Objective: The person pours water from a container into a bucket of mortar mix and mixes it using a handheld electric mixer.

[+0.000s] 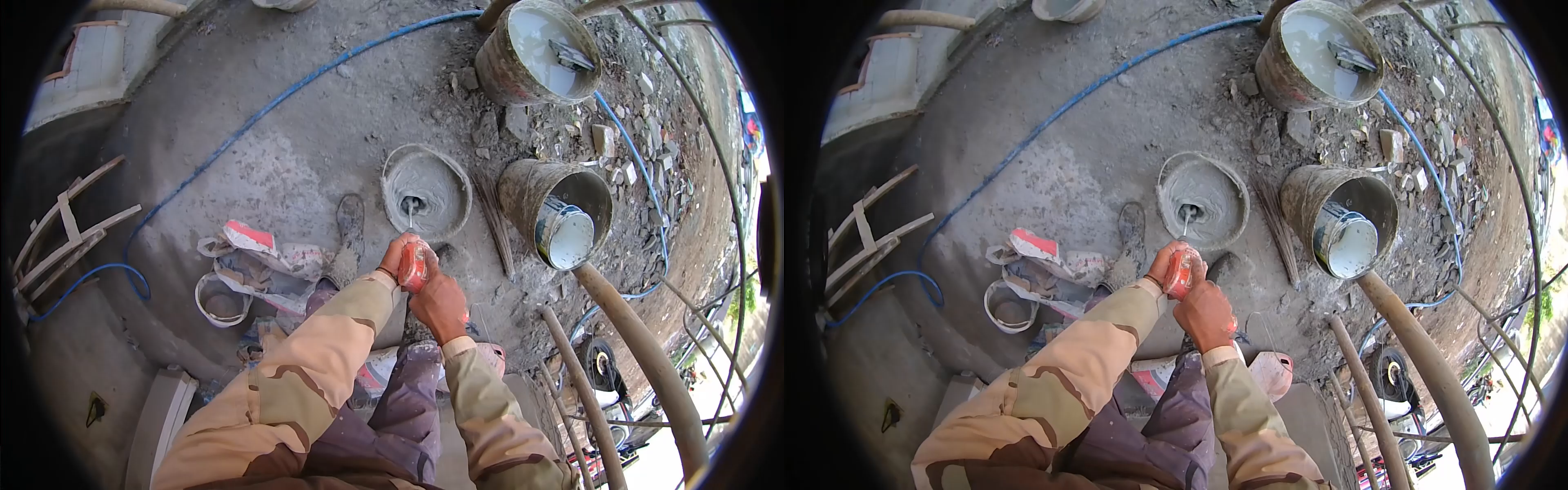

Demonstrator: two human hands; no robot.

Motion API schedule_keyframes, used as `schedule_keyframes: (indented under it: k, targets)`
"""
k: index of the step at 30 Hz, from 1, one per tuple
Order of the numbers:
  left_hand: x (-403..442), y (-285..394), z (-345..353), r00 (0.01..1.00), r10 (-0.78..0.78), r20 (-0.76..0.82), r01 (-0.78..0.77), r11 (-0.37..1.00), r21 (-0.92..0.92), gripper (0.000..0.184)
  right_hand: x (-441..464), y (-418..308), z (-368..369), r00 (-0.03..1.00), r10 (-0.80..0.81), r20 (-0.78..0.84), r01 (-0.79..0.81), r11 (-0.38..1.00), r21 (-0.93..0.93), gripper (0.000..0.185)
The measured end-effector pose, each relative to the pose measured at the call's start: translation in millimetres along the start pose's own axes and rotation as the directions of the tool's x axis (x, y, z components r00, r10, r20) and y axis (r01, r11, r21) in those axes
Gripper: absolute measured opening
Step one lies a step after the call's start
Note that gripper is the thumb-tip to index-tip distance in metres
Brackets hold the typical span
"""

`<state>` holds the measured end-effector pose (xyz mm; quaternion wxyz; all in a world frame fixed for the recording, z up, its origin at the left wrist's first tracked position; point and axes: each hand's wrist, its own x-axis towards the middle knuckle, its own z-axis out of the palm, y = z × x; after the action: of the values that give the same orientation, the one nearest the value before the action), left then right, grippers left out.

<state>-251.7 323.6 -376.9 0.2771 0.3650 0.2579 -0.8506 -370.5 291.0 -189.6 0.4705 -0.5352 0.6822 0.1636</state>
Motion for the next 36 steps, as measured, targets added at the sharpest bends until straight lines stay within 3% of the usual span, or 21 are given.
schedule_keyframes:
  k: [8, 11, 12, 20, 35, 36]
  targets:
    - [13, 33, 53, 0.998, 0.044, 0.043, -0.042, 0.998, -0.048, 0.043, 30, -11, -41, 0.998, 0.016, -0.067, -0.018, 0.999, -0.033, 0.072]
    - [20, 31, 74, 0.995, -0.006, 0.096, 0.009, 1.000, -0.030, 0.042, 36, 3, -52, 0.997, 0.012, -0.074, -0.015, 0.999, -0.031, 0.071]
    - [32, 26, 71, 0.999, 0.015, 0.043, -0.012, 0.997, -0.072, 0.042, 36, 5, -55, 0.997, 0.030, -0.074, -0.033, 0.998, -0.047, 0.072]
    - [48, -10, 80, 0.999, -0.003, 0.048, 0.007, 0.997, -0.082, 0.033, 26, 39, -55, 0.993, 0.011, -0.113, -0.017, 0.999, -0.049, 0.074]
    - [43, -49, 18, 0.999, -0.035, 0.002, 0.035, 0.999, -0.027, 0.043, -1, 49, -19, 0.996, 0.075, -0.051, -0.078, 0.996, -0.046, 0.078]
    - [38, -48, 15, 0.999, -0.012, 0.051, 0.012, 1.000, -0.006, 0.044, -3, 46, -17, 0.997, 0.076, -0.035, -0.077, 0.996, -0.044, 0.079]
